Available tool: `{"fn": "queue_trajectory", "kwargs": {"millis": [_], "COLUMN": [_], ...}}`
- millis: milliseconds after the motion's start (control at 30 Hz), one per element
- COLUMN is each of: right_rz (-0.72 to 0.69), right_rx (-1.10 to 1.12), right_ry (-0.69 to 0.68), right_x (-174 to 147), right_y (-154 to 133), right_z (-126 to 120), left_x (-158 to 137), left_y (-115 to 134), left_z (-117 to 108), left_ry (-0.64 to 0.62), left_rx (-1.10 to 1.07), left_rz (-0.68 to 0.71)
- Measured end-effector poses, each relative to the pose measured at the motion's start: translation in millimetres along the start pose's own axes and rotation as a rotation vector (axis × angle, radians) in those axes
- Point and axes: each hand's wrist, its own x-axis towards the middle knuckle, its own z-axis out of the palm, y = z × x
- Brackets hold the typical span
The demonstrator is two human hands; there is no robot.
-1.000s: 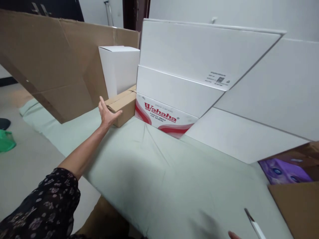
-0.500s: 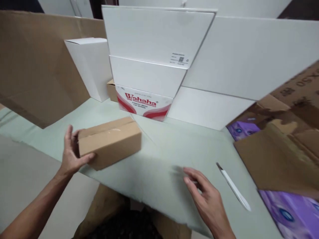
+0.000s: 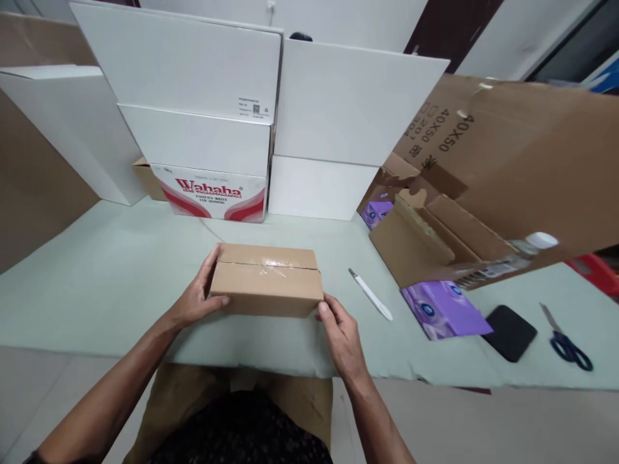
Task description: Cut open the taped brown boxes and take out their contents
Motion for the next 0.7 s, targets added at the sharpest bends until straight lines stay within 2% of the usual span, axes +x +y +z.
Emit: {"fn": "queue_trajectory", "kwargs": {"millis": [167,233,333,433,533,600,700], "right_rz": [-0.05,-0.114,-0.205,-0.134,-0.015,0.036,0.078], "right_rx": [-0.002,-0.067,-0.33,-0.731,-1.075,-1.185,-1.209], "right_ry": [-0.01,-0.001,0.118,0.176,0.115,0.07,0.043], "right_x": [-2,2,19,40,57,65,70], "right_y": [5,15,38,61,72,74,73], "right_z": [-2,-15,-49,-80,-90,-88,-81], "left_x": [-8,-11,-17,-20,-17,-14,-10], "left_y": [3,2,0,-1,5,10,16], "left_z": [21,25,26,28,34,39,44], "left_ry": [0.095,0.128,0.148,0.187,0.262,0.318,0.38], "left_rx": [0.058,0.034,-0.023,-0.069,-0.071,-0.046,-0.015], "left_rz": [0.01,0.024,0.03,0.027,-0.006,-0.052,-0.092]}}
